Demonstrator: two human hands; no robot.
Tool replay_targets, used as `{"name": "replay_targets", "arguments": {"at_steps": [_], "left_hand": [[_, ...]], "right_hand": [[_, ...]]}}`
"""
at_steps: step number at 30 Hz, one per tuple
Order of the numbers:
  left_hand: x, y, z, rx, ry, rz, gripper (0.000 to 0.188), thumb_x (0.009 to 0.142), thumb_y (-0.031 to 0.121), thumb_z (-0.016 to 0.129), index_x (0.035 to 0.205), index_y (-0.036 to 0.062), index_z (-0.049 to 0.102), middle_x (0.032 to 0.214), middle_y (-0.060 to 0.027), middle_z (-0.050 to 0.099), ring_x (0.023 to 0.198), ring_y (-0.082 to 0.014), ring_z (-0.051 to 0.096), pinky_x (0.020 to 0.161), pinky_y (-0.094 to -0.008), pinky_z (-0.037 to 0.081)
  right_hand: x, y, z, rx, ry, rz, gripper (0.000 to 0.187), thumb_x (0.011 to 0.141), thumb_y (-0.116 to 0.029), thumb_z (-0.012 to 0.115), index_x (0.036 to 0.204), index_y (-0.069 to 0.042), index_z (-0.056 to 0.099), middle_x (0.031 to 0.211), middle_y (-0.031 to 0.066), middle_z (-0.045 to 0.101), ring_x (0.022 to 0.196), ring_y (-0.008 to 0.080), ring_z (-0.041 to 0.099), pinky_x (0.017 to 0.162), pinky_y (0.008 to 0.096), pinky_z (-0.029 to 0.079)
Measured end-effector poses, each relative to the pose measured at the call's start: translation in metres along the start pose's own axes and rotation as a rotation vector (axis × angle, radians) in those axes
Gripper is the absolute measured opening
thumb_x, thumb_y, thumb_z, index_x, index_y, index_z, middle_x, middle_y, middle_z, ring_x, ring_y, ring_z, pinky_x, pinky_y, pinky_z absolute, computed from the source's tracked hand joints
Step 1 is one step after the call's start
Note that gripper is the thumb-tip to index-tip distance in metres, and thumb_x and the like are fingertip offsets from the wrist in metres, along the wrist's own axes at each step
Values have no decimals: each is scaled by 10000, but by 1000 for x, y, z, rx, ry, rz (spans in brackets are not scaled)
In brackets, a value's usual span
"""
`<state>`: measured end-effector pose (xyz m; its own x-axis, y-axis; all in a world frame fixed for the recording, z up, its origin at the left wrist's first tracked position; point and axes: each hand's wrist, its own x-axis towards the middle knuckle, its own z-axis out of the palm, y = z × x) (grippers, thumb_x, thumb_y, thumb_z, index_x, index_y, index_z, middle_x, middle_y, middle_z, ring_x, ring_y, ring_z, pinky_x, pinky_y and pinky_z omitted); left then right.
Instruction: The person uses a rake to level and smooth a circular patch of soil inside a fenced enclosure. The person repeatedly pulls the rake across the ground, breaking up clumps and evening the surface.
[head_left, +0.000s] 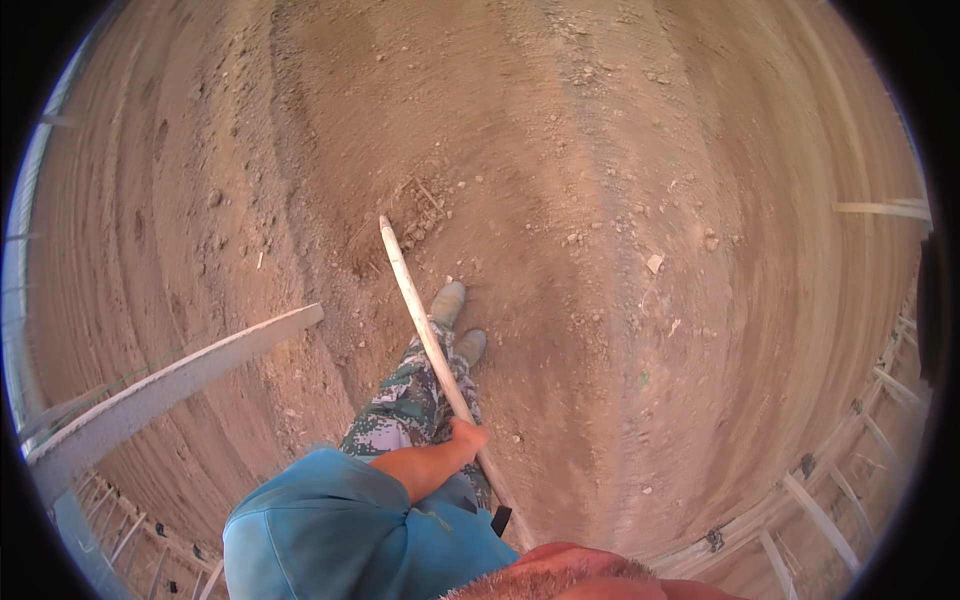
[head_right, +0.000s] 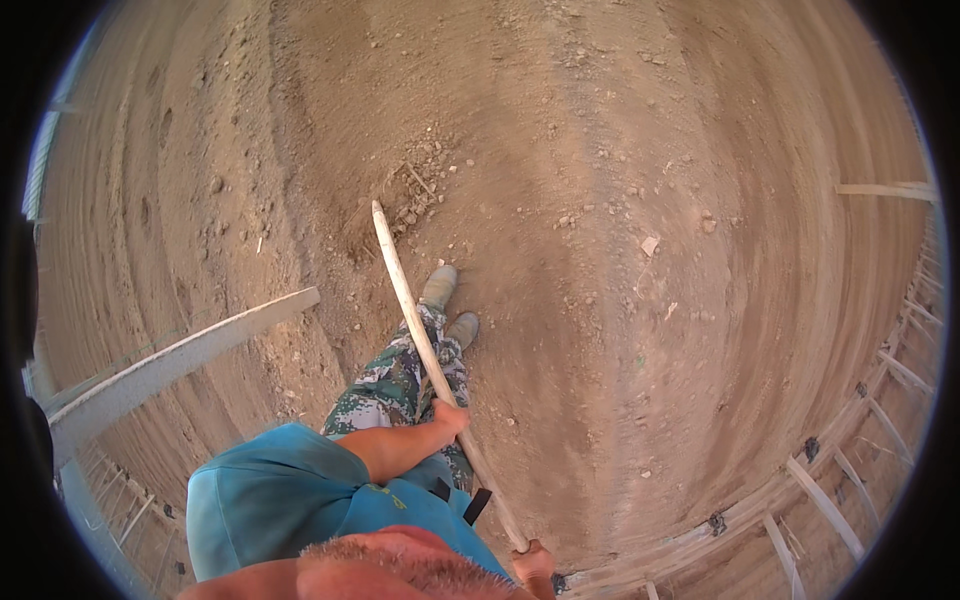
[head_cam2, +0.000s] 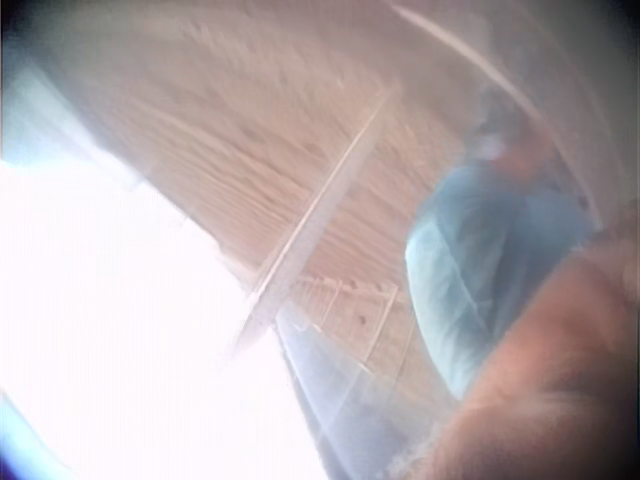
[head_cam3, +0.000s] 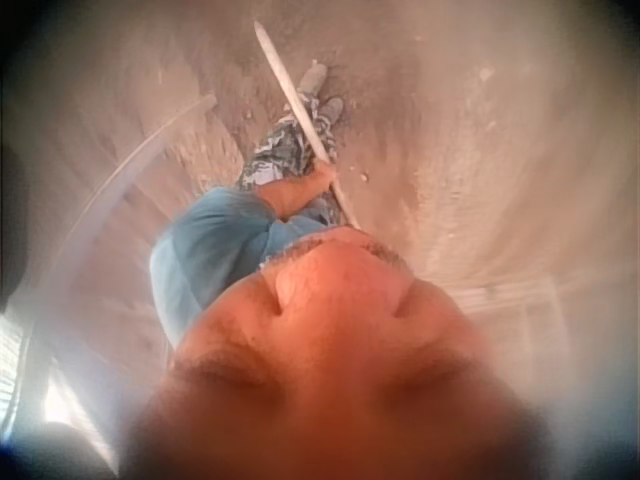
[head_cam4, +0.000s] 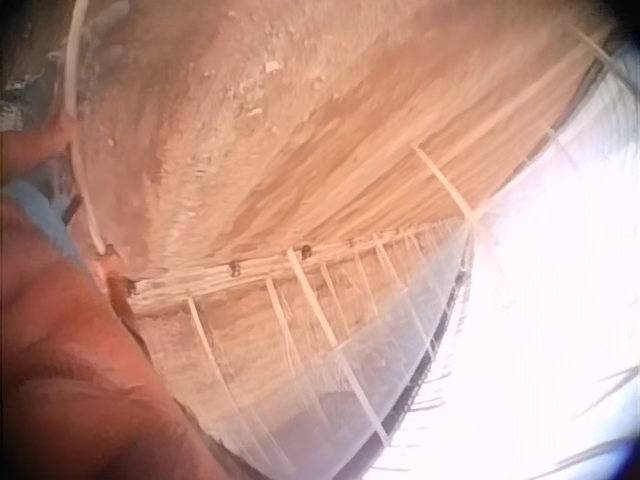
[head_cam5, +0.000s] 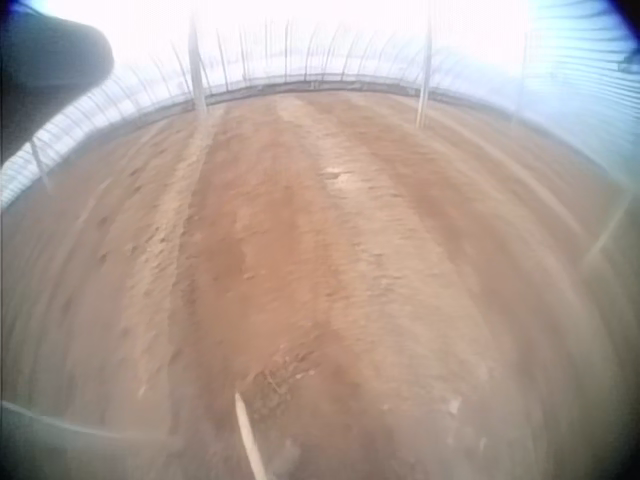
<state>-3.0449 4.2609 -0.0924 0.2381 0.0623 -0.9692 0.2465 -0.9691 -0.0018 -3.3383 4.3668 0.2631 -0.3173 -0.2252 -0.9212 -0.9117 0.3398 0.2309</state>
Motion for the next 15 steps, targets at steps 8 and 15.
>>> {"name": "replay_targets", "arguments": {"at_steps": [8, 15], "left_hand": [[47, 148, -57, 174, 274, 293, 739, 877, 130, 859, 1448, -30, 418, 1338, -303, 696, 1258, -466, 702, 1037, -523, 614], [99, 461, -144, 100, 410, 631, 532, 970, 164, 770, 1339, 4, 422, 971, -187, 724, 813, -292, 751, 691, -468, 623]], "right_hand": [[70, -133, 11, 159, -13, -53, 454, 902, -419, 771, 1206, -82, 760, 1149, 257, 810, 1107, 464, 773, 979, 546, 612], [157, -414, -172, 540, 97, -644, 587, 903, -359, 816, 1377, -40, 683, 1201, 322, 773, 1160, 514, 741, 996, 564, 590]]}}
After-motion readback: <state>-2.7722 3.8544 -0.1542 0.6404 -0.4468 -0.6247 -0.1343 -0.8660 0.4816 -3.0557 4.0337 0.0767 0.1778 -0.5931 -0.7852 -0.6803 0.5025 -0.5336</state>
